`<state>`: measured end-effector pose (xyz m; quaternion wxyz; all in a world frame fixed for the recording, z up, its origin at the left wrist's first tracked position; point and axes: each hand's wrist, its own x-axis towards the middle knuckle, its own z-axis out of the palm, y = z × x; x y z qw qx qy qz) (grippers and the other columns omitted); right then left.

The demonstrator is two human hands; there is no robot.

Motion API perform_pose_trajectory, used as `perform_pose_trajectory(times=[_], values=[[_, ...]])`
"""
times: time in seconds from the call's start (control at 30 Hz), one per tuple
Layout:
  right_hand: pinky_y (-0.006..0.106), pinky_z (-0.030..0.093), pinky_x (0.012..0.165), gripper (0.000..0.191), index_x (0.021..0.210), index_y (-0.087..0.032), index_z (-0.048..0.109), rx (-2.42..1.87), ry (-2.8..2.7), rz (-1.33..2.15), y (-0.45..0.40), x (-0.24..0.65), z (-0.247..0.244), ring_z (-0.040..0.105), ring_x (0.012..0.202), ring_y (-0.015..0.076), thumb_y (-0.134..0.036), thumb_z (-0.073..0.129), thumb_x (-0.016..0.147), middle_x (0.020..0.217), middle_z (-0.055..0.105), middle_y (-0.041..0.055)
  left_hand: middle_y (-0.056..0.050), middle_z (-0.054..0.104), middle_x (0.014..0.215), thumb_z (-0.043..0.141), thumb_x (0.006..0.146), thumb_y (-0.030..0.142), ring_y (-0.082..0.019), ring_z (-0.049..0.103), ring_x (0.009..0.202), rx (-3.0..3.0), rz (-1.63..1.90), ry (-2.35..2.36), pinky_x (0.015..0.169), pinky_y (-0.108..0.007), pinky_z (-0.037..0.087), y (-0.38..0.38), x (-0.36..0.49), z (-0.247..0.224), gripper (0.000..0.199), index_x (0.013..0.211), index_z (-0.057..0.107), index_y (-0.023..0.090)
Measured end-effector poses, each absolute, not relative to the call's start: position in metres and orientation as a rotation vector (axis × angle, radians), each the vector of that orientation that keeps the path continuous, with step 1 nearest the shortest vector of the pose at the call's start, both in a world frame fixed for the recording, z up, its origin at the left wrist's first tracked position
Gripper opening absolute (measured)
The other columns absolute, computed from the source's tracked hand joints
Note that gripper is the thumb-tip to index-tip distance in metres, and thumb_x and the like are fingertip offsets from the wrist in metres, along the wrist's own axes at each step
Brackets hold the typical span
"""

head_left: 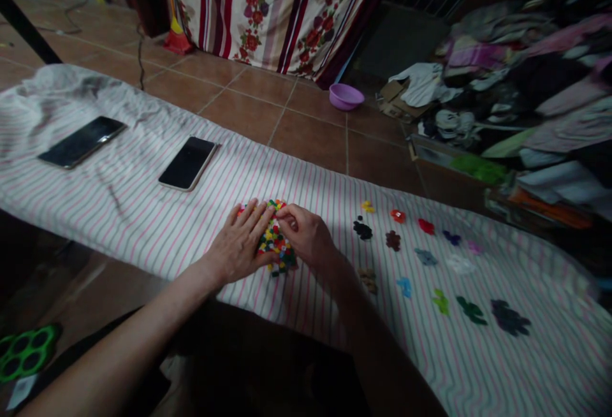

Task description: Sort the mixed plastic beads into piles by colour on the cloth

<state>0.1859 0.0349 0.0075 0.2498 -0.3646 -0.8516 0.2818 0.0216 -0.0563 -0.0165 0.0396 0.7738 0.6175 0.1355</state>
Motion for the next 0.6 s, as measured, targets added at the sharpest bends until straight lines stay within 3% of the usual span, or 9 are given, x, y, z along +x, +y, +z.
perform_pose_trajectory(times=[0.13, 0.27, 0.37, 0.6], values=[[0.028, 0.048, 0.075, 0.016, 0.083, -0.021, 0.061, -0.950, -2.451, 0.658, 0.033, 0.190, 0.004, 0.063, 0.080, 0.0164, -0.008, 0.053, 0.082, 0.082, 0.066, 0.0021, -0.010, 0.036, 0.157, 0.036, 0.098, 0.051, -0.033, 0.023, 0.148, 2.340, 0.443, 1.950, 0.116, -0.058, 0.026, -0.052, 0.021, -0.017, 0.057, 0.147, 0.038, 0.023], [0.027, 0.049, 0.077, 0.018, 0.083, -0.021, 0.062, -0.906, -2.411, 0.676, 0.030, 0.185, -0.002, 0.063, 0.081, 0.0154, -0.006, 0.052, 0.082, 0.083, 0.066, 0.0015, -0.016, 0.036, 0.155, 0.033, 0.100, 0.038, -0.033, 0.021, 0.148, 2.325, 0.507, 1.995, 0.116, -0.054, 0.030, -0.047, 0.020, -0.018, 0.050, 0.144, 0.044, 0.017], [0.026, 0.050, 0.074, 0.018, 0.086, -0.021, 0.062, -0.932, -2.318, 0.743, 0.030, 0.182, -0.002, 0.064, 0.080, 0.0146, -0.007, 0.051, 0.082, 0.087, 0.067, 0.0022, -0.019, 0.035, 0.155, 0.032, 0.100, 0.036, -0.032, 0.021, 0.149, 2.351, 0.562, 1.970, 0.116, -0.054, 0.030, -0.045, 0.020, -0.021, 0.049, 0.142, 0.045, 0.015], [0.026, 0.051, 0.076, 0.019, 0.086, -0.021, 0.060, -0.970, -2.297, 0.677, 0.033, 0.192, 0.009, 0.064, 0.080, 0.0148, -0.006, 0.048, 0.082, 0.089, 0.067, 0.0029, -0.016, 0.035, 0.156, 0.039, 0.098, 0.043, -0.035, 0.020, 0.149, 2.455, 0.593, 1.887, 0.116, -0.059, 0.025, -0.045, 0.023, -0.018, 0.051, 0.144, 0.044, 0.023]])
